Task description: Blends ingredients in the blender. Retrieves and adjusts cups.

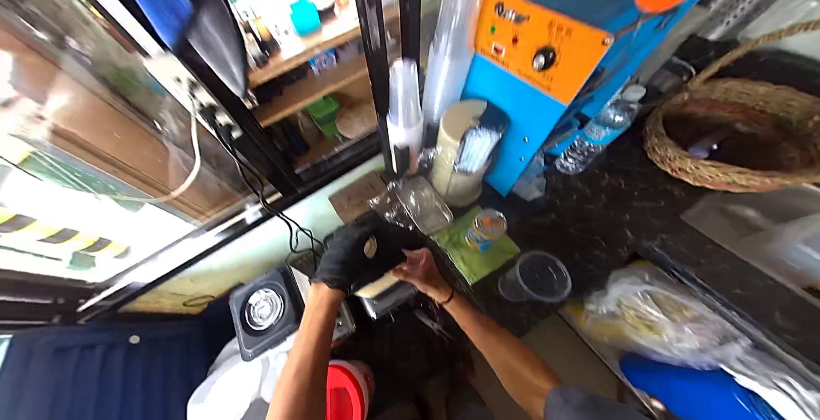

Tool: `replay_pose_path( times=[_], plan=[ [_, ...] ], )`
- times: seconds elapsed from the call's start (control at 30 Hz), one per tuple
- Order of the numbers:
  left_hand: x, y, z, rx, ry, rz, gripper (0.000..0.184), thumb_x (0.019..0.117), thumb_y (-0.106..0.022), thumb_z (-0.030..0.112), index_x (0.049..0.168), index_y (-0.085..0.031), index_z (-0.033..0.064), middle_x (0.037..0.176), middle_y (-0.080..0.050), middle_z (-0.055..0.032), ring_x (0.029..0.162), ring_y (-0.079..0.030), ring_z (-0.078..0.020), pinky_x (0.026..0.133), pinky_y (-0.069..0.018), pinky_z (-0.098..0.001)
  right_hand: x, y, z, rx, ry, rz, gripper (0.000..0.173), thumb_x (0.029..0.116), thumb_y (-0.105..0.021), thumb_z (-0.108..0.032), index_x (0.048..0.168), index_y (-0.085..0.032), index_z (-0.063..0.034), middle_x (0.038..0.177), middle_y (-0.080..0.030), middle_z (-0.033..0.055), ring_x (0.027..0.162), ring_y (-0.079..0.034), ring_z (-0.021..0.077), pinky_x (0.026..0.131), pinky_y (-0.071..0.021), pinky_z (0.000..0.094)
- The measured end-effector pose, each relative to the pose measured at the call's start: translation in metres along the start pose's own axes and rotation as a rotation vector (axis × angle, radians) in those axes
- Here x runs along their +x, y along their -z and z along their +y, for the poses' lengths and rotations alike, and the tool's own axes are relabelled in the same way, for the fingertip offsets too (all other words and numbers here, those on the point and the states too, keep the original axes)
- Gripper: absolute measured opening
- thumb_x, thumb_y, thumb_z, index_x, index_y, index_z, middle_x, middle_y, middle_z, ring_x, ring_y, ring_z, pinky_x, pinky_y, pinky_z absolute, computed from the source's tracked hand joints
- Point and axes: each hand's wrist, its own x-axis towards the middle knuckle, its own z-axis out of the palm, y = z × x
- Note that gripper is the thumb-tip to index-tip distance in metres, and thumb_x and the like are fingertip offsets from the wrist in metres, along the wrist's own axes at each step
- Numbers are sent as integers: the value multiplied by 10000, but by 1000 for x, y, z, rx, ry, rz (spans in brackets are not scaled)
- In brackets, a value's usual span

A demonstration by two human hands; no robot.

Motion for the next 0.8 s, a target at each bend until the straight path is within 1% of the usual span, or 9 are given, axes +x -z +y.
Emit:
replay_pose_path(
  times=[0.07,0.13,0.2,0.23,0.3,0.37,0.43,0.53,0.8],
  plan=[
    [-3,16,8,-9,110,-37,609,742,-863,349,1296,-685,167,1339,-653,-122,1266,-589,-328,1071,-444,-591,8,-6,-11,48,99,58,314,724,-909,-250,666,-648,-84,633,-647,-57,580,-580,-6,585,-523,218],
    [-17,51,30,-27,133,38,546,747,-851,319,1250,-705,164,1255,-691,-118,1194,-627,-320,1023,-476,-576,17,-8,-42,67,196,121,340,691,-930,-298,657,-660,-94,623,-641,-71,564,-563,-21,562,-507,203],
    [-44,87,63,-119,89,186,357,794,-821,102,1133,-725,46,1093,-707,-198,1032,-660,-383,897,-508,-604,21,-10,-80,53,283,182,344,698,-922,-311,658,-656,-95,625,-635,-78,573,-570,-25,575,-513,194],
    [-53,97,71,-161,22,272,353,797,-815,30,1136,-717,13,1115,-700,-212,1053,-651,-387,923,-502,-592,22,-13,-96,26,314,212,354,705,-914,-305,634,-638,-96,603,-615,-79,558,-556,-31,565,-500,187],
    [-41,111,76,-32,-133,281,513,758,-868,211,1233,-707,103,1232,-689,-153,1169,-627,-346,995,-488,-576,14,-18,-114,-52,328,208,390,722,-901,-308,591,-592,-109,566,-568,-87,531,-513,-40,548,-465,173],
    [-33,115,90,131,-62,202,614,728,-853,477,1255,-701,201,1246,-677,-121,1191,-608,-339,992,-488,-578,7,-6,-123,-27,290,178,302,709,-912,-249,654,-649,-112,614,-641,-63,555,-590,1,568,-545,224],
    [-29,113,103,189,23,169,653,714,-858,482,1276,-685,199,1238,-658,-162,1176,-603,-375,981,-483,-586,8,-4,-127,41,274,219,270,695,-920,-206,681,-662,-127,642,-677,-51,563,-617,27,566,-563,250],
    [-32,95,100,142,31,151,720,672,-896,412,1316,-669,184,1272,-654,-167,1203,-586,-373,1022,-455,-570,-5,2,-107,86,264,140,202,724,-904,-178,822,-755,-84,744,-750,-18,661,-711,62,652,-637,292],
    [-28,35,50,17,36,100,677,761,-860,347,1354,-641,103,1389,-617,-159,1290,-565,-350,1071,-420,-574,-2,1,-37,-123,108,99,315,679,-923,-260,786,-740,-28,682,-701,-4,619,-644,22,645,-572,254]
  ],
)
